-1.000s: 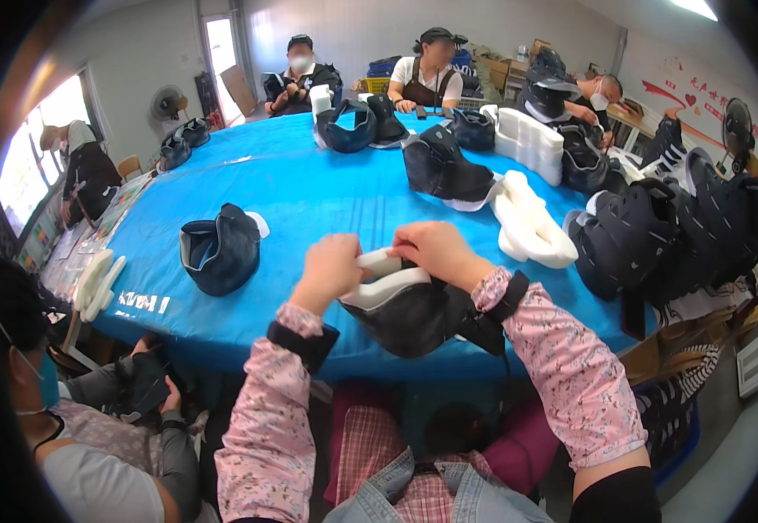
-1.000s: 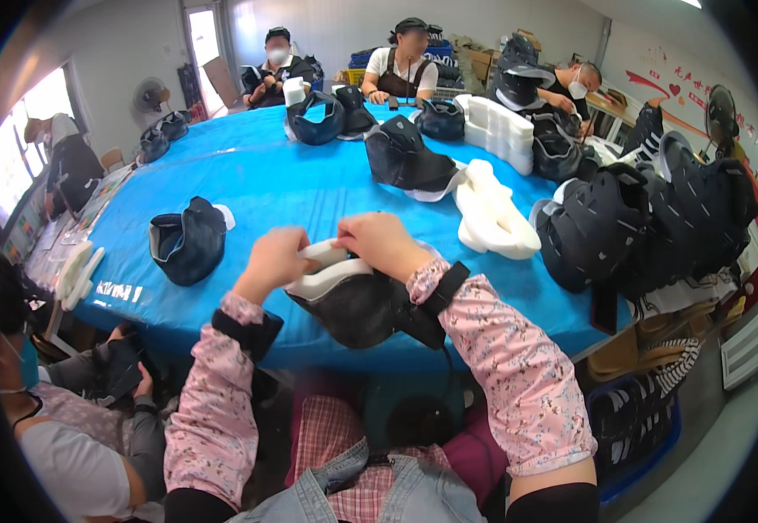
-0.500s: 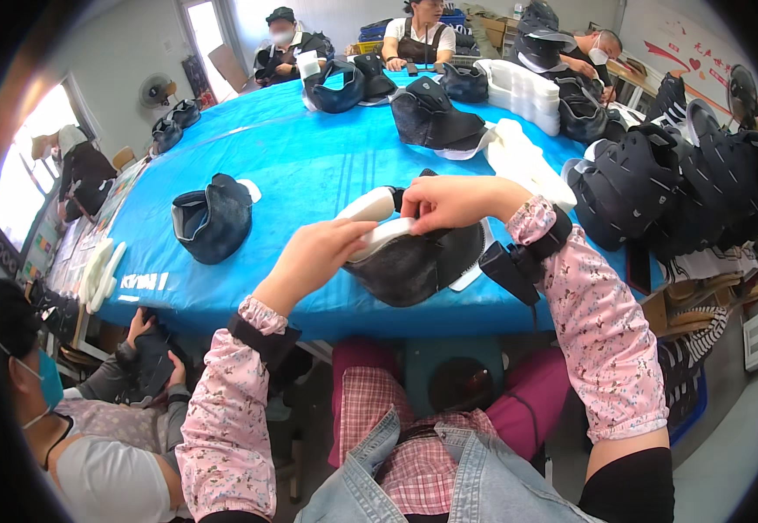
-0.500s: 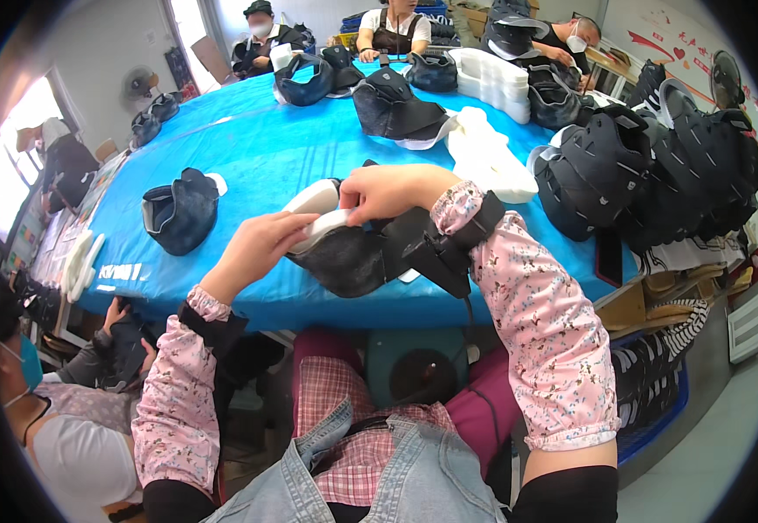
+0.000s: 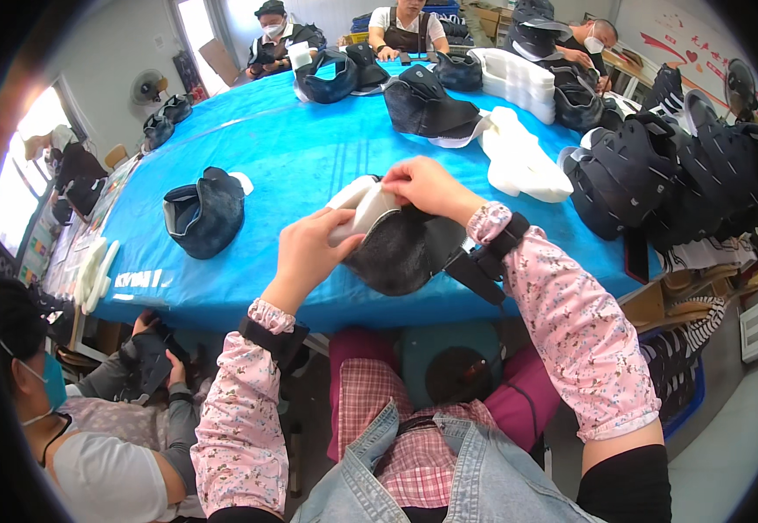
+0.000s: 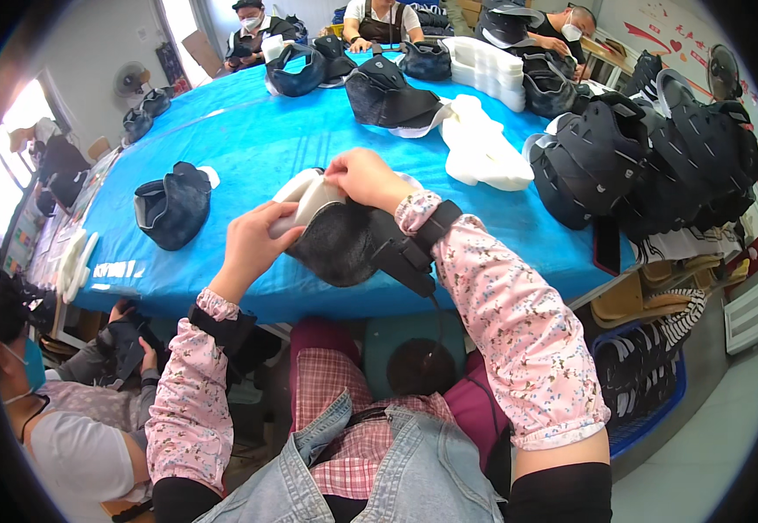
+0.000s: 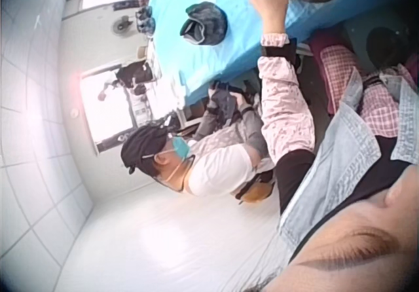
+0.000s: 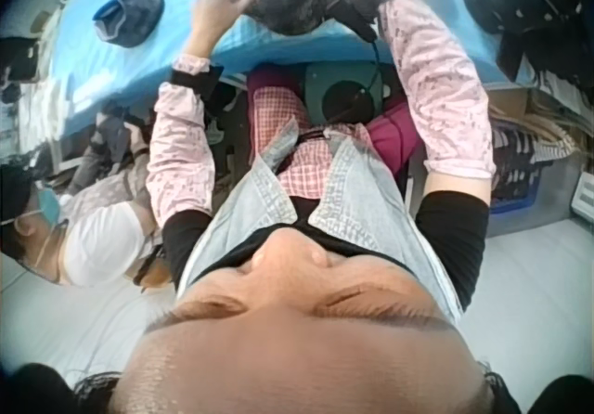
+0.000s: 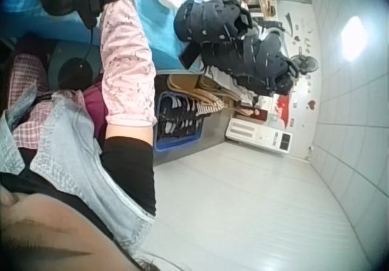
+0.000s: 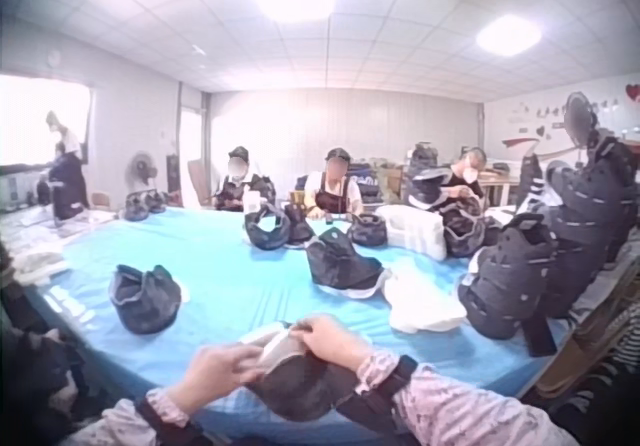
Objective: Manually assembling the internal padding and outer components of a shoe or boot in a workshop environment.
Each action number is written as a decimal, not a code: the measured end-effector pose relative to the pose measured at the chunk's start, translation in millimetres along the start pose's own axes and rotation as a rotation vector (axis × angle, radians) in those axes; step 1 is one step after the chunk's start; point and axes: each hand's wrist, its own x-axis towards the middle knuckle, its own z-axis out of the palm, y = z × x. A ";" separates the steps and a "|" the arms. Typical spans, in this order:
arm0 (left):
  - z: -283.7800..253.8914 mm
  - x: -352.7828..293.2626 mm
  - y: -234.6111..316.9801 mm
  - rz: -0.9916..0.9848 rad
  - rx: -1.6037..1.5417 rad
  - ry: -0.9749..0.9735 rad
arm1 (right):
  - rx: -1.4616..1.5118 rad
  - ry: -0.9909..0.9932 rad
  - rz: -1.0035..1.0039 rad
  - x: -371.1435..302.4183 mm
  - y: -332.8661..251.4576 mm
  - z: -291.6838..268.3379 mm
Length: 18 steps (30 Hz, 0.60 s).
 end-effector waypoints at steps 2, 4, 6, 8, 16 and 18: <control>-3.3 3.1 7.5 0.028 0.040 -0.022 | -0.025 -0.033 -0.008 3.5 -0.8 -4.8; -5.5 0.5 4.2 0.002 -0.004 -0.033 | -0.045 -0.076 -0.029 6.0 -8.9 -5.8; -5.4 -3.0 3.6 -0.019 -0.054 -0.046 | 0.216 -0.220 0.055 -2.9 -11.4 -11.3; -2.0 -6.4 4.4 -0.028 -0.143 -0.021 | 0.201 -0.259 0.077 -6.8 -12.4 -17.0; 6.8 -4.8 2.8 -0.129 -0.076 0.001 | -0.029 -0.203 0.012 -15.6 -14.4 -3.2; 6.5 -4.4 3.8 -0.143 -0.028 -0.028 | -0.112 -0.168 -0.085 -16.4 -11.5 1.5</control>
